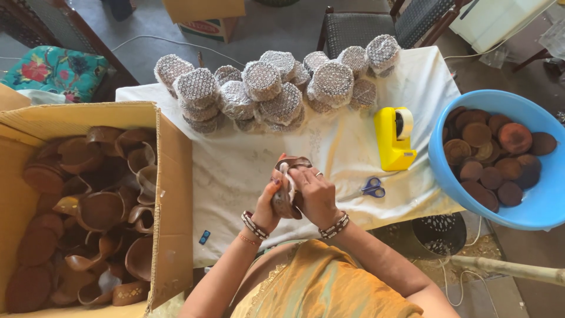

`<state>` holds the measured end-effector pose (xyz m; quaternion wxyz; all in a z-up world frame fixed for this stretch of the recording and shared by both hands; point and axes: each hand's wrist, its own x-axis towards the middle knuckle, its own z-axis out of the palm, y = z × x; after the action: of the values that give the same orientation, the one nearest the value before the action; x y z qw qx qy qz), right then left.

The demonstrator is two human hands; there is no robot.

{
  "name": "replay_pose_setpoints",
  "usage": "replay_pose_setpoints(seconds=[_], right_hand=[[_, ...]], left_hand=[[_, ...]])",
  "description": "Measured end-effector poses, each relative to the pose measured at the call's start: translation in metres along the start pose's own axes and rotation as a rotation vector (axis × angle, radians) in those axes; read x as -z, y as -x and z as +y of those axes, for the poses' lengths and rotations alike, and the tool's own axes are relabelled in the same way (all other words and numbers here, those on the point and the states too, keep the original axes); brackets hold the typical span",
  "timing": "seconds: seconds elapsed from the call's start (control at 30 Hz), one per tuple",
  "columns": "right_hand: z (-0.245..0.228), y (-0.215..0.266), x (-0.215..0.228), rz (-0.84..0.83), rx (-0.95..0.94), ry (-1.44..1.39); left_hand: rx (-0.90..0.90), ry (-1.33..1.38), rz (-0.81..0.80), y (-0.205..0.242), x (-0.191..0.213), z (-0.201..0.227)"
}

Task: The person wraps individual clay bowls in bubble wrap and secures them with tape, then wipes a bowl with a cloth and place it with other unwrapped bowls in a basin.

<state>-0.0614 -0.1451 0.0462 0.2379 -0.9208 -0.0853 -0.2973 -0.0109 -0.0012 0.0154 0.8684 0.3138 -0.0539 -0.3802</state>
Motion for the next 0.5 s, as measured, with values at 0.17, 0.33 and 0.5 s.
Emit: replay_pose_setpoints(seconds=[0.17, 0.33, 0.5], right_hand=[[0.004, 0.004, -0.007, -0.214, -0.283, -0.04], [0.02, 0.015, -0.004, -0.356, -0.334, -0.391], [0.025, 0.015, 0.003, -0.621, -0.626, -1.216]], left_hand=[[-0.093, -0.305, -0.011, 0.003, 0.013, 0.003], [-0.227, -0.445, -0.176, 0.003, 0.001, 0.018], [-0.045, 0.003, -0.291, -0.01, 0.059, -0.027]])
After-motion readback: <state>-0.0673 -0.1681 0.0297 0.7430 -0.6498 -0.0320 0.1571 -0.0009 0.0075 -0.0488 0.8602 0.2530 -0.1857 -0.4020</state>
